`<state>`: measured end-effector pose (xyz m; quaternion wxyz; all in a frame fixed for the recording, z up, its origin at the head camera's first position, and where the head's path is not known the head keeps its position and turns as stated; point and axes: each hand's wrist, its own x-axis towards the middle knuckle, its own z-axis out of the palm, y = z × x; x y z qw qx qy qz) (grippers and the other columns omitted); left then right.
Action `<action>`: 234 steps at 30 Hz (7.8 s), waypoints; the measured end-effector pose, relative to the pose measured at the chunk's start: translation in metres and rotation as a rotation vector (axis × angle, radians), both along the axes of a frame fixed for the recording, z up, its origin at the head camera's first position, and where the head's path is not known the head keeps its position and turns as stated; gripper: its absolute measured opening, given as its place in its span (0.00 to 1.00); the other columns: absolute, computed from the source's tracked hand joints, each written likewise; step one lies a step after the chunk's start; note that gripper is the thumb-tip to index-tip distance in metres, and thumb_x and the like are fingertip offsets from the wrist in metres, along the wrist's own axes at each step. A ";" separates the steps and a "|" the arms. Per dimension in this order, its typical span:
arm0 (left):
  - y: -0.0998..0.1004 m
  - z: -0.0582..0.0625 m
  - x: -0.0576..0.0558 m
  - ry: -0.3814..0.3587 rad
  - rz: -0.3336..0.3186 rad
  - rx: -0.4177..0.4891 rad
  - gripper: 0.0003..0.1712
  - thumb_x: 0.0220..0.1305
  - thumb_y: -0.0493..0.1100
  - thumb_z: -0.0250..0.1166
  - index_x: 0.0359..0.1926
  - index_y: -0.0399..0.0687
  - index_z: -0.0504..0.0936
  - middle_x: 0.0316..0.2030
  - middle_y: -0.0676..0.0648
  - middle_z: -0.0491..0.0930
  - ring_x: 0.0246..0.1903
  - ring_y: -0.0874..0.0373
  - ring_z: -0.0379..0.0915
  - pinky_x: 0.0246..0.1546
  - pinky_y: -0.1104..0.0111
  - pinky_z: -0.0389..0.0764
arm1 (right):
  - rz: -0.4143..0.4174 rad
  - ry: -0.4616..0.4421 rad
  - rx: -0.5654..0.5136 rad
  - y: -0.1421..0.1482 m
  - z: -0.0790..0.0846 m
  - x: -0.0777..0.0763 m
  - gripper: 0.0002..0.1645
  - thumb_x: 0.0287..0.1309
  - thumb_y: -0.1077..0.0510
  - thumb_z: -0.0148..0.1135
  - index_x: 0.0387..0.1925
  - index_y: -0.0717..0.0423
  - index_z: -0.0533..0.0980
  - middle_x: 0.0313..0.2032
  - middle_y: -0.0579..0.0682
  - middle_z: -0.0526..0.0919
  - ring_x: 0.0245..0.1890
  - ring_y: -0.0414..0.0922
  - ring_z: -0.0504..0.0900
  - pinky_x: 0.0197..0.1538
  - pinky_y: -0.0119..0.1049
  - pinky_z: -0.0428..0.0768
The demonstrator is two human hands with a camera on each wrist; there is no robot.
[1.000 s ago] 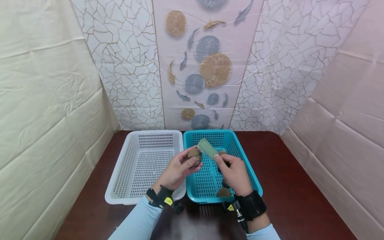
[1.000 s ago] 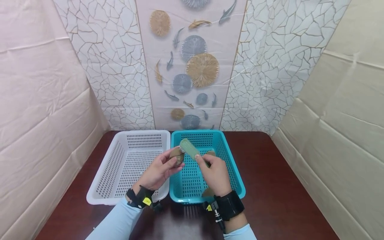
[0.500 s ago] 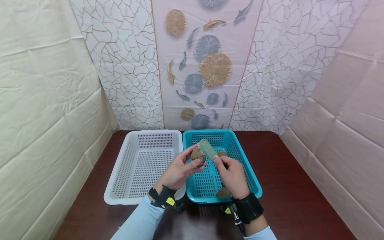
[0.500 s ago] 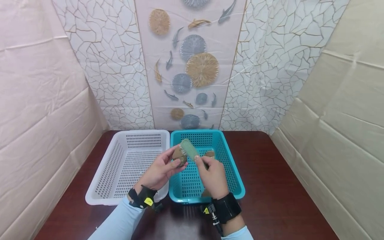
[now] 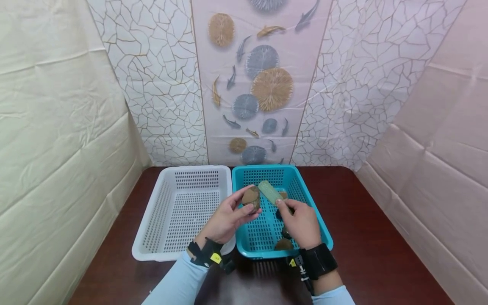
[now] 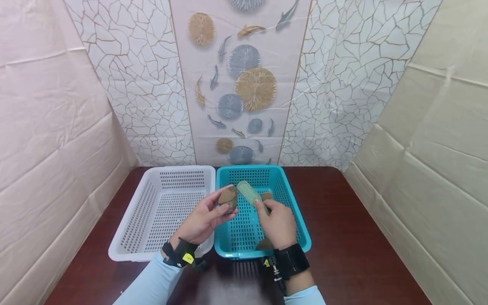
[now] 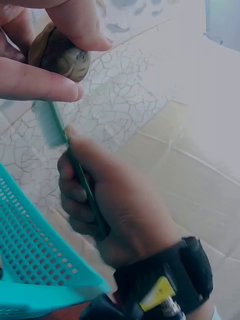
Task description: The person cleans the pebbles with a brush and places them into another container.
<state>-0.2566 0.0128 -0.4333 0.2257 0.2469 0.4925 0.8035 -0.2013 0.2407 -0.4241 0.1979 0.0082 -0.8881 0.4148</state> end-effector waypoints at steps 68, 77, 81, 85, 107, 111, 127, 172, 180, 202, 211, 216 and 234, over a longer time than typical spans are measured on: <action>0.010 -0.001 0.008 0.081 0.265 -0.206 0.43 0.72 0.28 0.72 0.82 0.49 0.68 0.78 0.39 0.67 0.55 0.39 0.87 0.56 0.55 0.88 | 0.052 0.113 0.074 -0.008 0.001 0.004 0.22 0.83 0.45 0.62 0.30 0.51 0.83 0.16 0.42 0.64 0.18 0.42 0.65 0.24 0.38 0.65; 0.010 0.001 0.012 0.027 0.142 -0.096 0.41 0.80 0.27 0.62 0.86 0.46 0.59 0.78 0.36 0.64 0.59 0.40 0.86 0.61 0.53 0.85 | 0.020 0.155 0.072 -0.003 0.007 0.013 0.22 0.81 0.47 0.65 0.28 0.49 0.82 0.16 0.42 0.64 0.17 0.42 0.65 0.23 0.38 0.64; 0.010 0.001 0.013 0.010 0.088 -0.040 0.39 0.82 0.27 0.60 0.86 0.43 0.59 0.75 0.31 0.66 0.58 0.42 0.87 0.60 0.56 0.86 | 0.043 0.100 0.120 -0.006 0.007 0.010 0.24 0.82 0.44 0.63 0.27 0.49 0.81 0.16 0.41 0.64 0.17 0.41 0.66 0.24 0.37 0.65; 0.009 0.002 0.013 -0.038 0.033 -0.015 0.38 0.83 0.27 0.58 0.86 0.42 0.58 0.74 0.31 0.67 0.57 0.47 0.88 0.60 0.58 0.85 | -0.038 0.109 0.181 -0.006 0.006 0.006 0.20 0.81 0.45 0.65 0.31 0.50 0.85 0.15 0.41 0.65 0.17 0.41 0.65 0.24 0.38 0.64; 0.008 0.005 0.015 -0.063 0.025 -0.007 0.40 0.80 0.24 0.57 0.87 0.41 0.57 0.76 0.33 0.65 0.56 0.48 0.88 0.60 0.57 0.85 | -0.006 0.063 0.142 0.003 -0.001 0.004 0.23 0.83 0.44 0.62 0.28 0.49 0.81 0.16 0.43 0.65 0.17 0.43 0.66 0.24 0.38 0.65; 0.006 0.007 0.015 -0.074 0.019 -0.008 0.40 0.80 0.24 0.57 0.86 0.41 0.57 0.75 0.33 0.66 0.58 0.45 0.87 0.61 0.57 0.85 | -0.091 0.080 0.192 0.009 -0.005 0.004 0.25 0.83 0.43 0.61 0.25 0.47 0.79 0.15 0.43 0.63 0.16 0.43 0.64 0.22 0.39 0.62; 0.007 0.006 0.010 -0.063 0.026 0.014 0.40 0.80 0.24 0.57 0.86 0.40 0.57 0.74 0.34 0.68 0.56 0.47 0.88 0.61 0.54 0.85 | -0.011 0.123 0.091 0.003 0.001 0.007 0.23 0.83 0.45 0.62 0.27 0.48 0.81 0.15 0.43 0.65 0.16 0.44 0.66 0.22 0.39 0.65; 0.004 0.006 0.012 -0.010 0.179 -0.143 0.42 0.75 0.26 0.67 0.84 0.46 0.65 0.76 0.36 0.68 0.54 0.42 0.89 0.56 0.54 0.88 | 0.013 0.115 0.197 -0.005 0.000 0.004 0.24 0.82 0.44 0.63 0.25 0.46 0.78 0.15 0.41 0.62 0.16 0.41 0.62 0.24 0.38 0.62; 0.005 0.003 0.011 -0.014 0.194 -0.151 0.41 0.75 0.26 0.68 0.83 0.46 0.66 0.76 0.36 0.68 0.54 0.40 0.89 0.55 0.55 0.89 | 0.035 0.158 0.128 -0.004 0.001 0.007 0.22 0.81 0.45 0.65 0.27 0.46 0.81 0.15 0.40 0.63 0.16 0.41 0.63 0.23 0.37 0.62; 0.009 0.002 0.009 -0.004 0.220 -0.197 0.41 0.73 0.26 0.69 0.82 0.47 0.69 0.78 0.37 0.66 0.55 0.39 0.88 0.57 0.54 0.88 | -0.067 0.097 0.167 -0.001 -0.006 0.005 0.26 0.83 0.43 0.62 0.24 0.47 0.77 0.15 0.42 0.64 0.17 0.43 0.64 0.24 0.39 0.62; 0.009 0.001 0.010 0.046 0.234 -0.214 0.42 0.72 0.26 0.71 0.83 0.48 0.69 0.78 0.37 0.65 0.52 0.43 0.89 0.55 0.56 0.89 | 0.007 0.094 0.184 -0.001 -0.005 0.004 0.27 0.83 0.41 0.60 0.26 0.48 0.79 0.16 0.41 0.64 0.17 0.42 0.64 0.24 0.38 0.63; 0.011 0.001 0.010 0.089 0.263 -0.235 0.43 0.70 0.25 0.72 0.81 0.48 0.71 0.77 0.37 0.67 0.53 0.38 0.89 0.55 0.55 0.89 | -0.065 0.132 0.176 0.005 -0.005 0.005 0.22 0.82 0.46 0.64 0.28 0.50 0.82 0.15 0.43 0.64 0.16 0.43 0.63 0.23 0.39 0.61; 0.013 0.011 0.008 0.177 0.286 -0.292 0.44 0.68 0.27 0.75 0.81 0.51 0.73 0.77 0.38 0.68 0.58 0.40 0.87 0.54 0.56 0.89 | 0.066 0.221 0.098 0.003 -0.003 0.005 0.23 0.82 0.47 0.63 0.25 0.47 0.79 0.15 0.39 0.63 0.16 0.39 0.62 0.22 0.37 0.63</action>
